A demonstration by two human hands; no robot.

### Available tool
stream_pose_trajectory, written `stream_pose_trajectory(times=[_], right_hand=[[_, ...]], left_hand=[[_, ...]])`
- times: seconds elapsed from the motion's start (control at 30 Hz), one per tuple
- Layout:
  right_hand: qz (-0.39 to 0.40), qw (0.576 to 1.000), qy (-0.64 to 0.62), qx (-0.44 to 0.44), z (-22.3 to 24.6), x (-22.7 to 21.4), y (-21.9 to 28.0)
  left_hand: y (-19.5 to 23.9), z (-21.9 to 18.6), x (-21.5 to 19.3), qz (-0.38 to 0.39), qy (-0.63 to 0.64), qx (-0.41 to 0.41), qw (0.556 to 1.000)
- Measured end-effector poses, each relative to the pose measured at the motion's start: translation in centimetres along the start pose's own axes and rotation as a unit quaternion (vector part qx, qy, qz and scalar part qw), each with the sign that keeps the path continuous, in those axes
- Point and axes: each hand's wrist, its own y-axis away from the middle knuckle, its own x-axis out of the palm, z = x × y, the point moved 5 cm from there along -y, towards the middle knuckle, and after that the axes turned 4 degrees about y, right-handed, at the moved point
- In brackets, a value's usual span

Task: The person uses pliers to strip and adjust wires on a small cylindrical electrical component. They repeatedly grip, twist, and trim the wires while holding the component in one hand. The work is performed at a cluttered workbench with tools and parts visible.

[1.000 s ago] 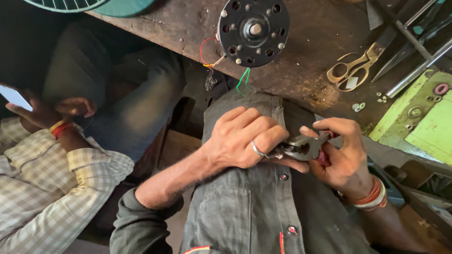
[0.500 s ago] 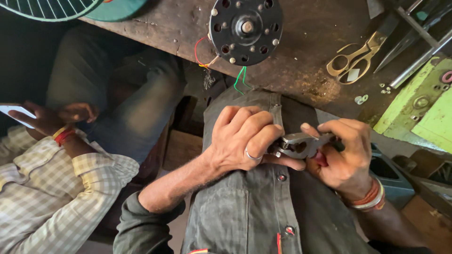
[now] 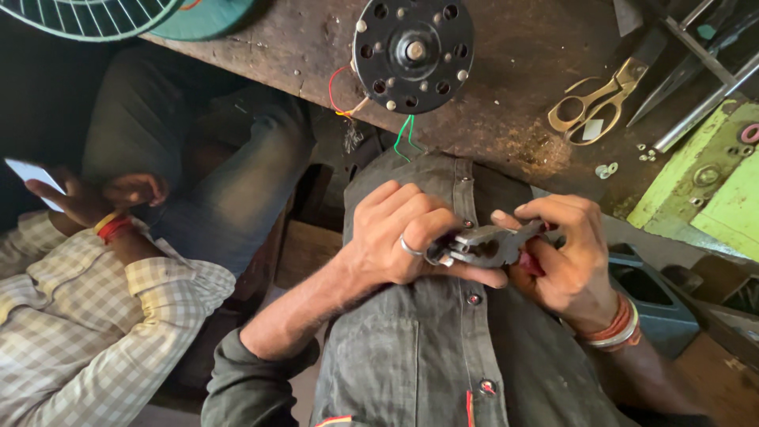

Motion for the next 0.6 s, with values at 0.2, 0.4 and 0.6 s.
stream_pose_trajectory(times=[0.2, 0.4, 0.6], right_hand=[[0.033, 0.999, -0.009, -0.017, -0.1, -0.2, 0.4], [0.023, 0.999, -0.022, -0.034, -0.7, -0.2, 0.9], [0.028, 0.997, -0.014, -0.063, -0.7, -0.4, 1.0]], left_hand=[[-0.1, 0.4, -0.4, 0.018, 0.084, 0.007, 0.996], [-0.7, 0.2, -0.5, 0.047, 0.153, -0.009, 0.987], [-0.9, 0.8, -0.7, 0.169, 0.233, -0.118, 0.950]])
